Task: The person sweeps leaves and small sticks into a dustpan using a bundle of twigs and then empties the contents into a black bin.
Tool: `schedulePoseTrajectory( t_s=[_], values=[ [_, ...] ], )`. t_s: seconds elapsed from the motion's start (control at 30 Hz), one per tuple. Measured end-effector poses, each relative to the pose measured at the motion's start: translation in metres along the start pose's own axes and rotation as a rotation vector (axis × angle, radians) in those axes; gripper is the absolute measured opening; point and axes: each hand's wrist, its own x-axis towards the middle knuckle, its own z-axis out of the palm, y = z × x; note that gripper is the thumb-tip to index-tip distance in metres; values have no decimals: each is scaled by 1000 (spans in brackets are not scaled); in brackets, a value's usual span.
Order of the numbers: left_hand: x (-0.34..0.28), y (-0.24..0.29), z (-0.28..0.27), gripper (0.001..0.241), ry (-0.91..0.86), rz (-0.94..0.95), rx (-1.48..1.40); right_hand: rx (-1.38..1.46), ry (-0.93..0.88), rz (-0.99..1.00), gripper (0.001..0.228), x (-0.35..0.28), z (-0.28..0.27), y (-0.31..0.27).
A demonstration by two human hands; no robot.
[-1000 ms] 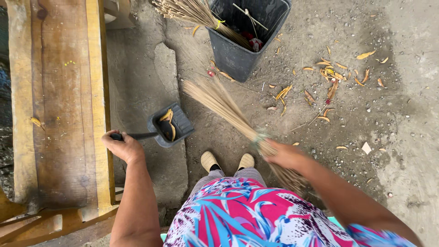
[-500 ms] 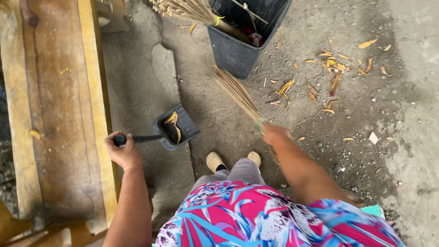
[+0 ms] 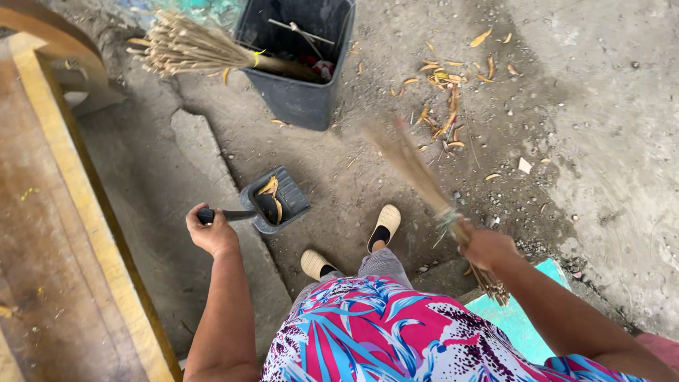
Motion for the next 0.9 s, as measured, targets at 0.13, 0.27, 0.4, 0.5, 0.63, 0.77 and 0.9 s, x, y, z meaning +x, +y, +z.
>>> schedulePoseTrajectory(
  t_s=[0.13, 0.27, 0.4, 0.5, 0.63, 0.77, 0.9],
  values=[
    [-12, 7, 46, 32, -43, -63, -7, -260, 30, -162, 73, 37, 11, 13],
    [-29, 27, 85, 33, -82, -54, -13, -350, -59, -28, 60, 78, -32, 65],
    [-45, 46, 115, 34, -87, -113, -67, -427, 1, 79, 62, 112, -94, 128],
    [-57, 56, 129, 30, -58, -77, 37, -212, 170, 55, 62, 116, -117, 141],
    [-70, 60, 146, 31, -32, -102, 51, -98, 54, 16, 60, 82, -127, 130],
    [-78, 62, 164, 33, 3, -83, 55, -330, 89, -249, 66, 110, -122, 96],
    [-87, 76, 172, 31, -9, -157, 136, -430, 82, -311, 79, 177, -134, 74]
  ],
)
